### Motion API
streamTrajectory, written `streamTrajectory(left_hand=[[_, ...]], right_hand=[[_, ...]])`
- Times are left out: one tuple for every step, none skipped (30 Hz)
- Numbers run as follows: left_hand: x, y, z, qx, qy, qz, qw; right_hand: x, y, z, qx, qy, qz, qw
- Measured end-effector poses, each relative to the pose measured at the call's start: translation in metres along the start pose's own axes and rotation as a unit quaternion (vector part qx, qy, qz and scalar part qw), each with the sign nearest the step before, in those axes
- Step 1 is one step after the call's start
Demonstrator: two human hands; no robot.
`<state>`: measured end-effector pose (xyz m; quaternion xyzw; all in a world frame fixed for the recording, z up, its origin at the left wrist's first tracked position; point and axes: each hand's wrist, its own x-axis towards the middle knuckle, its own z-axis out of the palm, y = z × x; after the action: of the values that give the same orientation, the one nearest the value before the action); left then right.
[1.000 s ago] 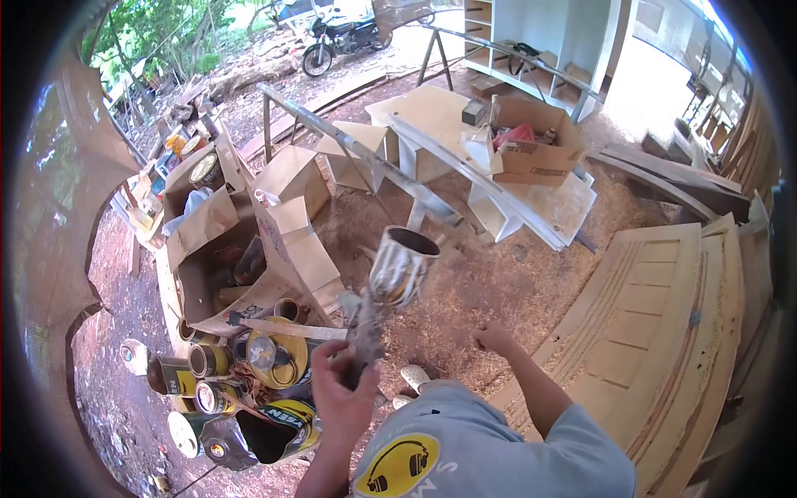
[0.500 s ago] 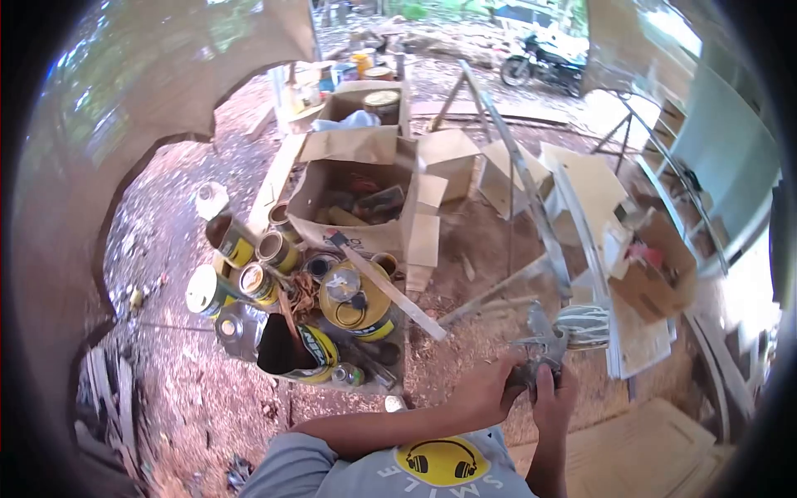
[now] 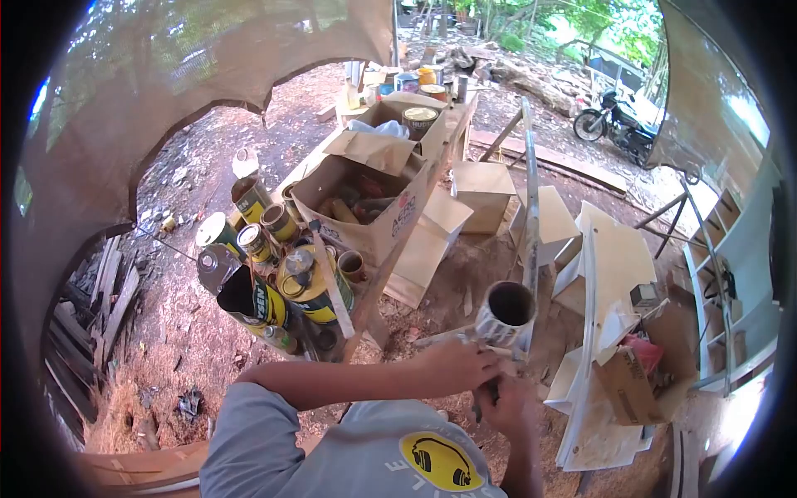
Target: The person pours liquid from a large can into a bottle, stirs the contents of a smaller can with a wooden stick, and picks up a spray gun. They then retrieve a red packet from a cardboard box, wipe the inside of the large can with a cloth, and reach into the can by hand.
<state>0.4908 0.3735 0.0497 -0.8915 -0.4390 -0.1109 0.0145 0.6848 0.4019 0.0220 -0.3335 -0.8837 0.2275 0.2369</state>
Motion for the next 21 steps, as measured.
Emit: streamTrajectory(left_hand=[[0.008, -0.002, -0.009, 0.0, -0.06, -0.025, 0.998], [0.013, -0.005, -0.017, 0.001, -0.12, -0.049, 0.992], [0.015, -0.012, -0.016, 0.017, -0.121, -0.06, 0.991], [0.015, -0.021, -0.012, 0.03, -0.12, -0.069, 0.99], [0.016, -0.03, -0.012, 0.043, -0.12, -0.077, 0.989], [0.02, -0.04, -0.027, 0.05, -0.158, -0.101, 0.981], [0.021, -0.055, -0.045, 0.054, -0.195, -0.127, 0.971], [0.01, -0.082, -0.046, 0.071, -0.144, -0.153, 0.975], [-0.001, -0.111, -0.045, 0.087, -0.092, -0.18, 0.975], [-0.002, -0.133, -0.058, 0.132, -0.092, -0.24, 0.957], [-0.004, -0.159, -0.072, 0.176, -0.091, -0.299, 0.933], [-0.012, -0.198, -0.081, 0.126, -0.07, -0.388, 0.91], [-0.019, -0.225, -0.097, 0.15, -0.03, -0.404, 0.902], [-0.028, -0.251, -0.111, 0.174, 0.008, -0.419, 0.891], [-0.04, -0.281, -0.116, 0.221, 0.028, -0.401, 0.889], [-0.05, -0.309, -0.119, 0.269, 0.046, -0.38, 0.884], [-0.054, -0.325, -0.125, 0.285, 0.032, -0.386, 0.877], [-0.063, -0.352, -0.125, 0.271, 0.006, -0.419, 0.867], [-0.074, -0.379, -0.118, 0.257, -0.019, -0.45, 0.855], [-0.08, -0.396, -0.108, 0.258, -0.029, -0.455, 0.852], [-0.085, -0.414, -0.098, 0.258, -0.039, -0.459, 0.85]], right_hand=[[0.005, 0.002, -0.003, 0.007, 0.011, -0.007, 1.0], [0.01, 0.002, -0.005, 0.015, 0.023, -0.013, 1.0], [0.015, 0.003, -0.006, 0.023, 0.036, -0.017, 0.999], [0.022, 0.007, -0.004, 0.074, 0.069, -0.038, 0.994], [0.025, 0.014, -0.006, 0.101, 0.055, -0.017, 0.993], [0.026, 0.021, -0.009, 0.127, 0.04, 0.005, 0.991], [0.027, 0.027, -0.011, 0.153, 0.022, 0.026, 0.988], [0.025, 0.034, -0.015, 0.154, 0.021, 0.07, 0.985], [0.02, 0.044, -0.021, 0.154, 0.017, 0.113, 0.981], [0.016, 0.057, -0.025, 0.153, 0.012, 0.154, 0.976], [0.004, 0.085, -0.018, 0.15, 0.0, 0.179, 0.972], [-0.013, 0.118, -0.008, 0.147, -0.011, 0.205, 0.968], [-0.03, 0.14, -0.003, 0.126, -0.024, 0.245, 0.961], [-0.049, 0.16, 0.003, 0.104, -0.035, 0.286, 0.952], [-0.072, 0.184, 0.014, 0.081, -0.012, 0.288, 0.954], [-0.097, 0.209, 0.028, 0.059, 0.012, 0.289, 0.955], [-0.132, 0.241, 0.048, 0.08, 0.0, 0.334, 0.939], [-0.149, 0.263, 0.062, 0.099, -0.013, 0.379, 0.92], [-0.134, 0.245, 0.045, 0.003, -0.041, 0.343, 0.938], [-0.113, 0.22, 0.026, -0.094, -0.07, 0.303, 0.946], [-0.114, 0.224, 0.036, -0.105, -0.091, 0.311, 0.94]])
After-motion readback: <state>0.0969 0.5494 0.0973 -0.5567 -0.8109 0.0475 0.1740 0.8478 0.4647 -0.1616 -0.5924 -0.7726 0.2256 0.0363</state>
